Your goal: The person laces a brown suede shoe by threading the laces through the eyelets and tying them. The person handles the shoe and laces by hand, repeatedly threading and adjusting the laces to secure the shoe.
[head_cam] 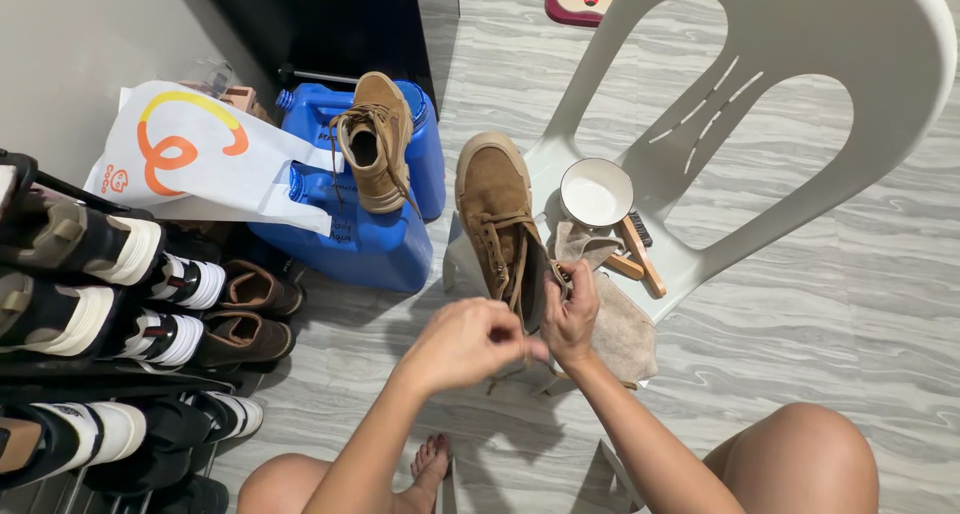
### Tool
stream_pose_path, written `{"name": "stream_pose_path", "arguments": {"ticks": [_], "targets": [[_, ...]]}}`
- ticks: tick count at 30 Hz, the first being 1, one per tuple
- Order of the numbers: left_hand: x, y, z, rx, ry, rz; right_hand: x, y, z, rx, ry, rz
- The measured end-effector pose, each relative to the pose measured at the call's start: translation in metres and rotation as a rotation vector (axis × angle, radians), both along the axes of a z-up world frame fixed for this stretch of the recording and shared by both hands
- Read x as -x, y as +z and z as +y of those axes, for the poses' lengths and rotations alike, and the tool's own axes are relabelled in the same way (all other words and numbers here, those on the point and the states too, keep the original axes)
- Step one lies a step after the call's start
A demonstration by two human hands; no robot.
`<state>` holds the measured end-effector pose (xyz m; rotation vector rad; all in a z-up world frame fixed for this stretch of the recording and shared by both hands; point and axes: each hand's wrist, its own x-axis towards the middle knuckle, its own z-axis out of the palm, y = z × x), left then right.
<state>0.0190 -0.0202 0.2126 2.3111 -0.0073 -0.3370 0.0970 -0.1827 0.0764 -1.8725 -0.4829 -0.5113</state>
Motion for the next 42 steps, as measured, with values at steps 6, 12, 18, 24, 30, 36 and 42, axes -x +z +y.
{"name": "stream_pose_path", "arguments": {"ticks": [6,12,18,24,30,36,42], "targets": [[-0.037,-0.04,-0.01,-0.135,0.482,-0.378,0.004,-0.001,0.002,-0.051,-0.007,0.06],[-0.068,-0.072,-0.029,-0.178,0.403,-0.471,0.006,0.0,0.003,-0.008,-0.022,0.015],[-0.075,-0.089,-0.02,0.141,0.362,-0.431,0.008,-0.006,0.002,-0.077,-0.075,0.072],[-0.067,-0.092,-0.007,0.289,0.209,-0.404,0.011,-0.014,0.004,-0.088,-0.137,0.048],[-0.059,-0.086,-0.007,0.224,0.295,-0.452,0.011,-0.013,0.001,-0.095,-0.083,0.082],[-0.052,-0.073,-0.015,-0.134,0.527,-0.428,0.004,-0.004,-0.001,-0.044,-0.046,0.091],[-0.085,-0.074,-0.022,-0.388,0.52,-0.498,0.008,-0.002,0.005,-0.021,-0.04,0.08]]}}
